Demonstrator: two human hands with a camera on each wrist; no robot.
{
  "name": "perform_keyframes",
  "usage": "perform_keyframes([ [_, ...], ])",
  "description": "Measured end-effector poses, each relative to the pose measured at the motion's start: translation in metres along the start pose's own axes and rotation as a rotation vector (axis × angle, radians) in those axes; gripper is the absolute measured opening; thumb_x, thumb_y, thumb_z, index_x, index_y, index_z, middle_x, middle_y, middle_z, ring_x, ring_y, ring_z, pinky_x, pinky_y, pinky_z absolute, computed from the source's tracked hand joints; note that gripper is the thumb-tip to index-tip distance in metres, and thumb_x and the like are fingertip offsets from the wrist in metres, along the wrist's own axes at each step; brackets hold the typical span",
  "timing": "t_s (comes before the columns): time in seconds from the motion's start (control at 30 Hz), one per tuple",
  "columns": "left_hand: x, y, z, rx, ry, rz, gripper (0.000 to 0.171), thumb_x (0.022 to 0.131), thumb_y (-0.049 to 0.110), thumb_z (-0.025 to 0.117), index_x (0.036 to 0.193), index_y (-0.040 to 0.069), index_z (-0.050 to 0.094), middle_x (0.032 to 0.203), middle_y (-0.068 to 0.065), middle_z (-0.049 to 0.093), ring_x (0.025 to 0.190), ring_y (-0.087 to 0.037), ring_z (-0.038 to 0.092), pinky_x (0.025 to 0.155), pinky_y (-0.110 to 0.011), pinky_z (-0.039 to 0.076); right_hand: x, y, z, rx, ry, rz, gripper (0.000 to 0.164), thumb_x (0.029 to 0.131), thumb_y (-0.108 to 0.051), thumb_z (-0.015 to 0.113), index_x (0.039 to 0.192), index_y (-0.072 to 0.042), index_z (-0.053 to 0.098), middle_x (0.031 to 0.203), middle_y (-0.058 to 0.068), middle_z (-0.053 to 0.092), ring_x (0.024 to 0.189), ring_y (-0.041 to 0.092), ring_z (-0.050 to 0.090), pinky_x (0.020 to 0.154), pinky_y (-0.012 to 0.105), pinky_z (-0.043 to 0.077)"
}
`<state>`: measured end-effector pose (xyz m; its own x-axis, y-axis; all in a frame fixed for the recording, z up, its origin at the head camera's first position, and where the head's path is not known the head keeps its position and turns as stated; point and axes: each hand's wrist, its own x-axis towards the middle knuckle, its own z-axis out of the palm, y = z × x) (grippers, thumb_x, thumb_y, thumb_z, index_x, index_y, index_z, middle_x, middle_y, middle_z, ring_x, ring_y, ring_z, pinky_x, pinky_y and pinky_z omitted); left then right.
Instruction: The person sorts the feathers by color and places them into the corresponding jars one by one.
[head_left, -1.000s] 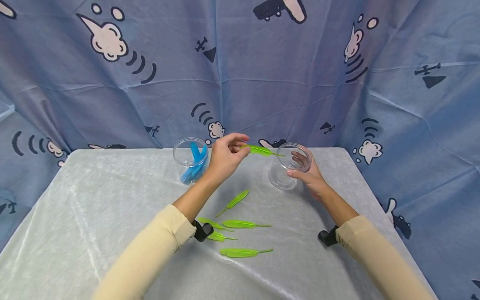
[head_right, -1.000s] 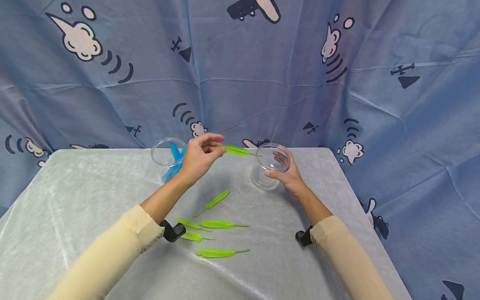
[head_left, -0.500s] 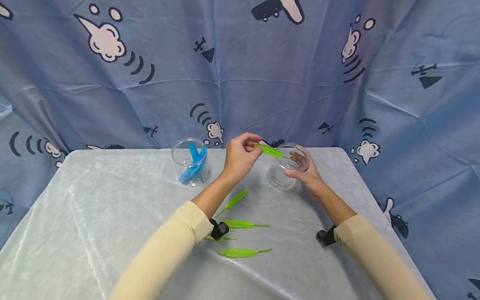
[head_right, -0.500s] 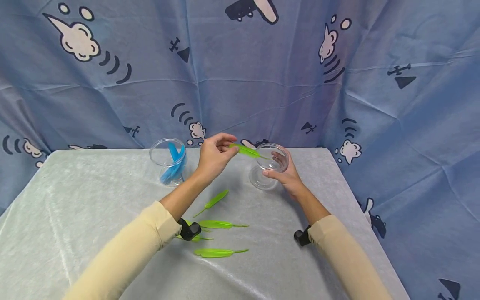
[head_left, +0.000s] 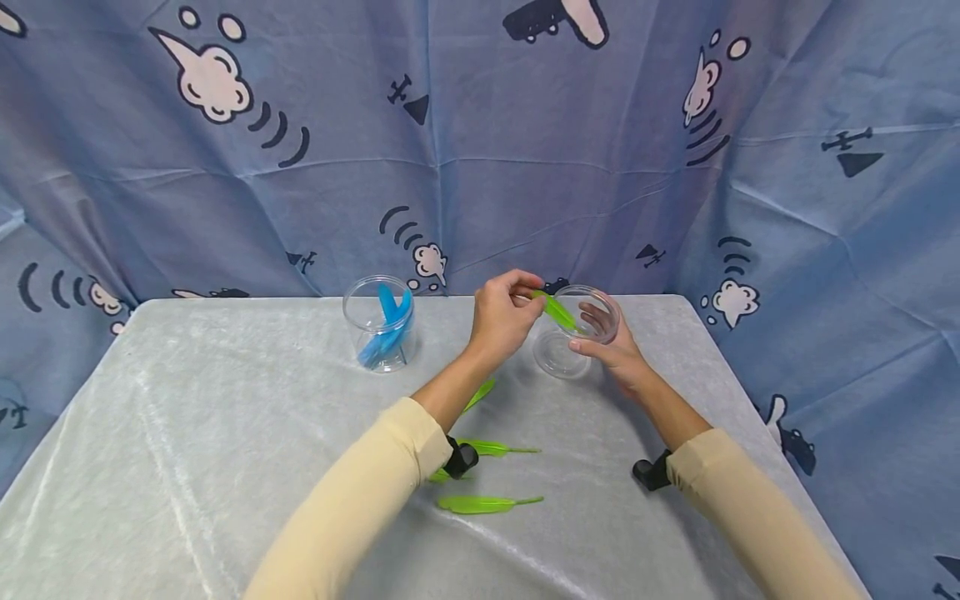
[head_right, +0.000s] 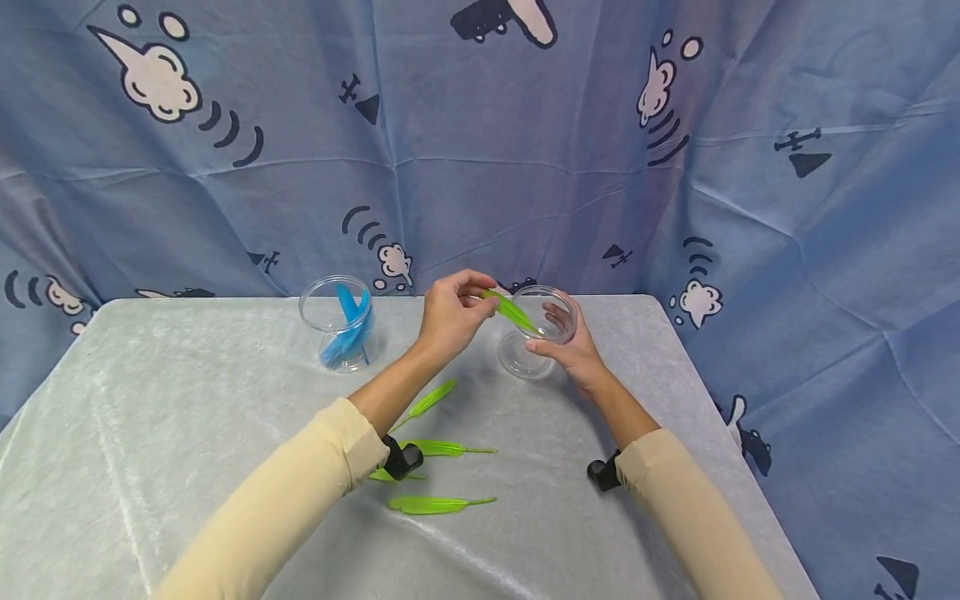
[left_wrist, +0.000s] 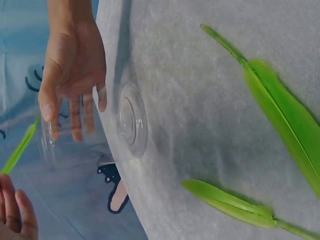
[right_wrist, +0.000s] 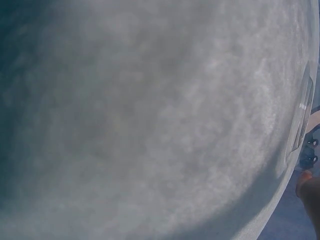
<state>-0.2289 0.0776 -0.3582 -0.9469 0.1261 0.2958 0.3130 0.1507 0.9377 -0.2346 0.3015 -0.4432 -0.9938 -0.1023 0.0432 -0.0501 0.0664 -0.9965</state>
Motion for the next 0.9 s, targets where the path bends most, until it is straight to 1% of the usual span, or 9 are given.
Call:
perform_keyframes([
  [0.17,-0.002,-0.001,0.004,-0.043,-0.054,-0.004,0.015,0.09,-0.002,0.07,0.105,-0.001,0.071,0.093,-0.011,0.072,0.074,-0.015,0.069,0.068,-0.021,0.057,0.001,0.0,0.0,-0.012,0.002,0.0,0.092,0.087,0.007,0.067,0.157,-0.016,0.011,0.158,0.02,0.023,0.148,0.032,0.021,0.119,0.044,0.024],
  [0.23,-0.003,-0.001,0.005,-0.051,-0.07,0.0,0.016,0.091,-0.002,0.069,0.106,-0.002,0.07,0.093,-0.011,0.072,0.074,-0.017,0.069,0.067,-0.021,0.056,0.001,0.0,0.0,-0.007,0.002,-0.003,0.093,0.087,0.007,0.066,0.158,-0.015,0.011,0.158,0.021,0.023,0.147,0.032,0.021,0.119,0.046,0.021],
  [0.37,-0.003,-0.002,0.007,-0.051,-0.096,0.009,0.015,0.092,-0.001,0.067,0.107,-0.001,0.071,0.093,-0.011,0.072,0.075,-0.02,0.07,0.066,-0.021,0.055,0.0,0.0,0.0,0.002,-0.004,-0.01,0.093,0.087,0.008,0.065,0.158,-0.014,0.01,0.158,0.022,0.022,0.147,0.033,0.02,0.12,0.046,0.017],
  [0.5,-0.003,-0.002,0.01,-0.047,-0.135,0.015,0.015,0.094,-0.001,0.065,0.108,0.001,0.071,0.095,-0.011,0.073,0.074,-0.021,0.07,0.063,-0.021,0.054,0.0,0.0,0.001,0.009,-0.015,-0.01,0.093,0.087,0.008,0.065,0.158,-0.014,0.009,0.158,0.023,0.021,0.148,0.033,0.019,0.12,0.043,0.018],
  [0.57,-0.003,-0.002,0.011,-0.056,-0.192,0.004,0.018,0.096,-0.001,0.062,0.112,0.0,0.069,0.099,-0.013,0.073,0.075,-0.024,0.07,0.064,-0.022,0.054,0.0,0.0,0.001,0.01,-0.022,-0.01,0.093,0.087,0.009,0.065,0.158,-0.014,0.008,0.158,0.022,0.02,0.148,0.033,0.018,0.12,0.044,0.02],
  [0.67,-0.004,-0.003,0.012,-0.062,-0.326,-0.045,0.024,0.098,-0.002,0.057,0.121,-0.002,0.065,0.109,-0.016,0.071,0.082,-0.027,0.071,0.067,-0.023,0.055,0.0,0.0,0.001,0.001,-0.03,-0.007,0.093,0.088,0.007,0.064,0.158,-0.015,0.006,0.159,0.02,0.02,0.148,0.033,0.017,0.118,0.044,0.022],
  [0.77,-0.005,-0.005,0.011,-0.064,-0.444,-0.095,0.031,0.1,-0.005,0.053,0.13,-0.002,0.059,0.121,-0.019,0.067,0.093,-0.031,0.071,0.073,-0.024,0.057,0.0,0.0,0.001,-0.017,-0.029,-0.003,0.092,0.089,0.005,0.064,0.158,-0.016,0.006,0.16,0.018,0.021,0.148,0.032,0.017,0.115,0.039,0.028],
  [0.83,-0.005,-0.007,0.01,-0.059,-0.481,-0.105,0.034,0.099,-0.005,0.053,0.133,-0.002,0.058,0.125,-0.021,0.065,0.096,-0.032,0.071,0.074,-0.025,0.057,0.0,0.0,0.0,-0.023,-0.023,-0.002,0.091,0.09,0.005,0.064,0.158,-0.016,0.008,0.16,0.017,0.022,0.148,0.032,0.018,0.11,0.032,0.033],
  [0.9,-0.005,-0.008,0.009,-0.061,-0.493,-0.105,0.035,0.099,-0.005,0.054,0.134,-0.001,0.058,0.126,-0.021,0.065,0.098,-0.031,0.07,0.075,-0.025,0.057,0.0,0.0,0.0,-0.033,-0.015,0.001,0.091,0.089,0.004,0.064,0.158,-0.016,0.008,0.16,0.017,0.023,0.148,0.031,0.019,0.103,0.024,0.039],
])
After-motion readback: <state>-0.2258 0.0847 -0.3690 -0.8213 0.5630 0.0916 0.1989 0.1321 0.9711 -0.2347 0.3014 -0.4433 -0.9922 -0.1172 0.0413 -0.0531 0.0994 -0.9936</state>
